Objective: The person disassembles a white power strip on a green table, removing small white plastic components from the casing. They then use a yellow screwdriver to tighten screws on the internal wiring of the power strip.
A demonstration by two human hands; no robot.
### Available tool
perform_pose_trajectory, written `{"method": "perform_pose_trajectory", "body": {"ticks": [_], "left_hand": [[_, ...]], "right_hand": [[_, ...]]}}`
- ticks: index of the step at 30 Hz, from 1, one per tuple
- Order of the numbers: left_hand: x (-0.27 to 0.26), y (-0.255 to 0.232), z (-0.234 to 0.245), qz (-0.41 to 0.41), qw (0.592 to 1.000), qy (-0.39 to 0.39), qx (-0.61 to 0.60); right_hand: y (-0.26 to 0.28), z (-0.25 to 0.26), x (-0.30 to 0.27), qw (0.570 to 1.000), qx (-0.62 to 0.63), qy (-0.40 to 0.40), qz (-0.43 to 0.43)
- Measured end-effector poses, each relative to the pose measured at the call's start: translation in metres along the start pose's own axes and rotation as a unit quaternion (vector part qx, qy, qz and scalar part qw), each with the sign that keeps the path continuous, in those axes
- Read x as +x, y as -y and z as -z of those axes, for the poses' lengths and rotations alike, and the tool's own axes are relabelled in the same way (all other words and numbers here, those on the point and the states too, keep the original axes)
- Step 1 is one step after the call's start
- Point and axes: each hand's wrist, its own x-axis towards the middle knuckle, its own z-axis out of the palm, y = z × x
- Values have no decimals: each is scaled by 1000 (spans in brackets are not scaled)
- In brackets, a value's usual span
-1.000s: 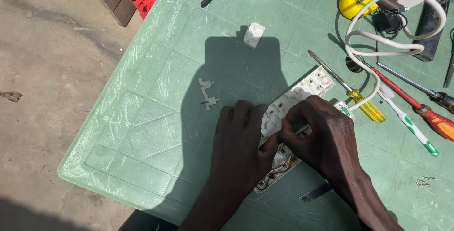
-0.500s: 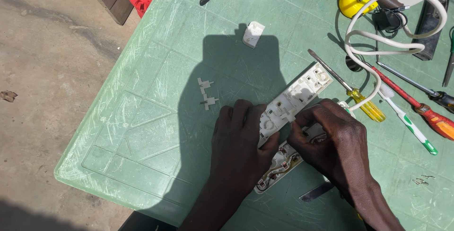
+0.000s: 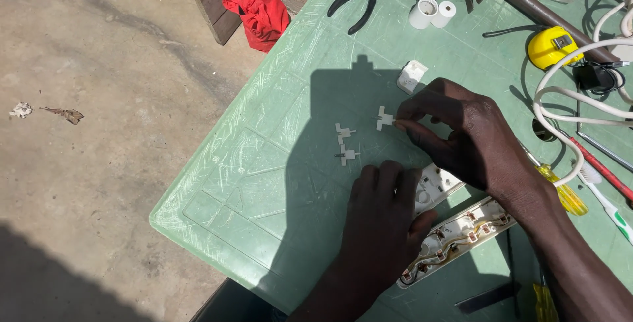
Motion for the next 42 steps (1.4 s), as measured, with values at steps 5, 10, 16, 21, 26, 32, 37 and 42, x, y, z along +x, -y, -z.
{"method": "perform_pose_trajectory", "body": {"ticks": [5,10,16,21,26,32,37,42], "left_hand": [[-1,0,-1,-5,1000,0,5],[-3,1,-3,7,1000,24,16],[0,2,3,4,999,33,16],[1,2,-1,6,1000,18,16],[3,4,-2,8,1000,28,-9],[4,6,-7,-13,1000,-3,-8],[10,1,1,-11,1000,-12,-11],[11,2,-4,1,1000,-8,15]], "right_hand": [[-5,-27,36,996,-8,21,88],[-27,-65,46,989,12,-30,147],[-8,-15,28,997,-62,32,33],[-19,53,-31,988,-78,-74,-109],[-12,50,-88,957,-81,-98,-259],[-10,18,-104,966,-79,-70,-236],[-11,14,-101,953,-97,-21,-287],[-11,12,-99,955,-103,-13,-279]]}}
